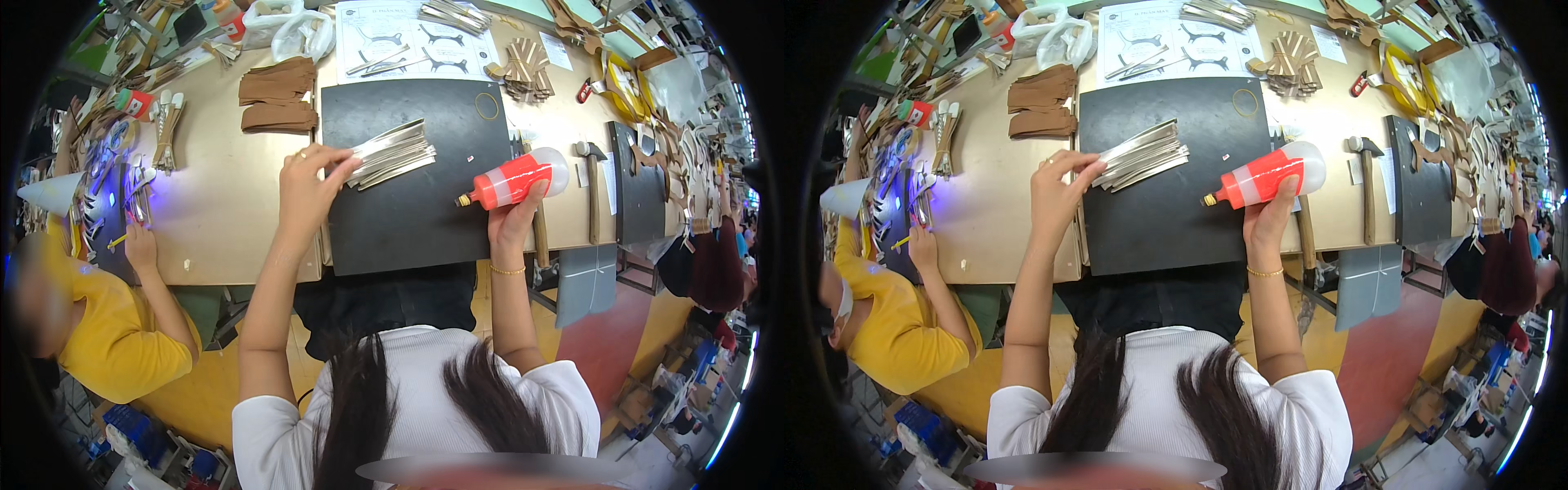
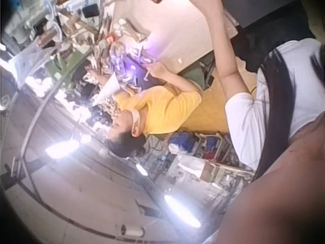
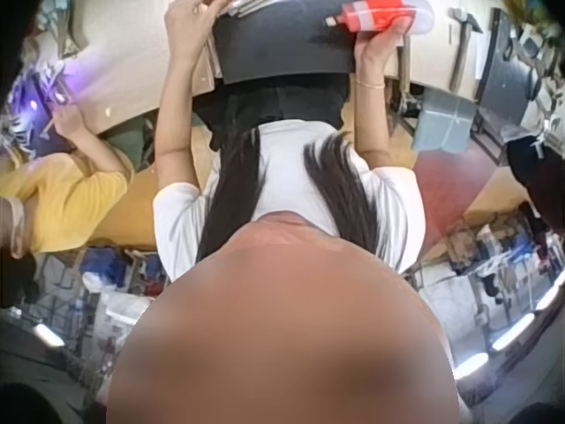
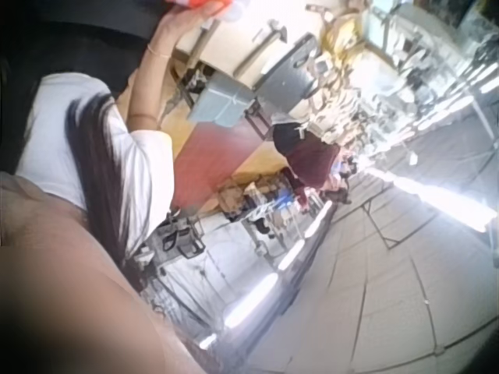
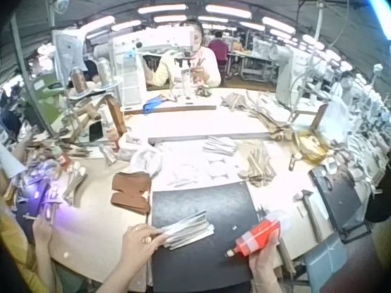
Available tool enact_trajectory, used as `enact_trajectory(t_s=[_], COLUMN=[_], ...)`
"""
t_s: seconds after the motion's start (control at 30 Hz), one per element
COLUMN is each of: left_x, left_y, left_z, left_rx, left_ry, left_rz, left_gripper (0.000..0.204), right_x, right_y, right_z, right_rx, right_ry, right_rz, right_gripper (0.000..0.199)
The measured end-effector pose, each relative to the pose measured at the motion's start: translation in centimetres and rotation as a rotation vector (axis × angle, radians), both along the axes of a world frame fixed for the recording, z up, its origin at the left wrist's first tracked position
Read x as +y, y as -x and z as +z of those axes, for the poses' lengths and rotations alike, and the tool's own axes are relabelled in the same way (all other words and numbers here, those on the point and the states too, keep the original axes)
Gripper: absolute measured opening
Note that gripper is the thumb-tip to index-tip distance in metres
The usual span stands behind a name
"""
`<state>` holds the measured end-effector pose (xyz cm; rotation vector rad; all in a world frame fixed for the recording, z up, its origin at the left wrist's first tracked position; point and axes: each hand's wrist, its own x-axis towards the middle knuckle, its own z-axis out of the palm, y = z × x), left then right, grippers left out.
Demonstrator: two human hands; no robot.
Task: The person applies glue from a red bottle onto thin wooden sticks one by one. They pick up each stick, apply the adhesive, and place it on a black mat on the table.
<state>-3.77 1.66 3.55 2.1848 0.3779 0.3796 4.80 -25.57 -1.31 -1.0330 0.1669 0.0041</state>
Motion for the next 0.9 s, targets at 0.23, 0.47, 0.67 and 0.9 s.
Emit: enact_trajectory(t_s=[0.23,0.47,0.67,0.9], left_x=[-4.2,-5.0,-5.0,-5.1], left_y=[5.0,6.3,6.2,6.4], left_z=[-1.1,-1.8,-1.8,-2.2], left_rx=[0.137,0.189,0.263,0.225], left_ry=[0.248,0.311,0.305,0.291], left_rz=[0.028,0.082,0.090,0.094], left_gripper=[0.014,0.016,0.019,0.018], right_x=[0.2,1.7,2.7,2.9], right_y=[-1.5,-1.2,-1.0,-1.0], right_z=[-0.3,-0.2,0.2,0.2], right_rx=[-0.203,-0.409,-0.434,-0.423], right_ry=[0.077,0.292,0.364,0.422], right_rz=[-0.006,0.082,0.098,0.122], right_gripper=[0.068,0.059,0.050,0.048])
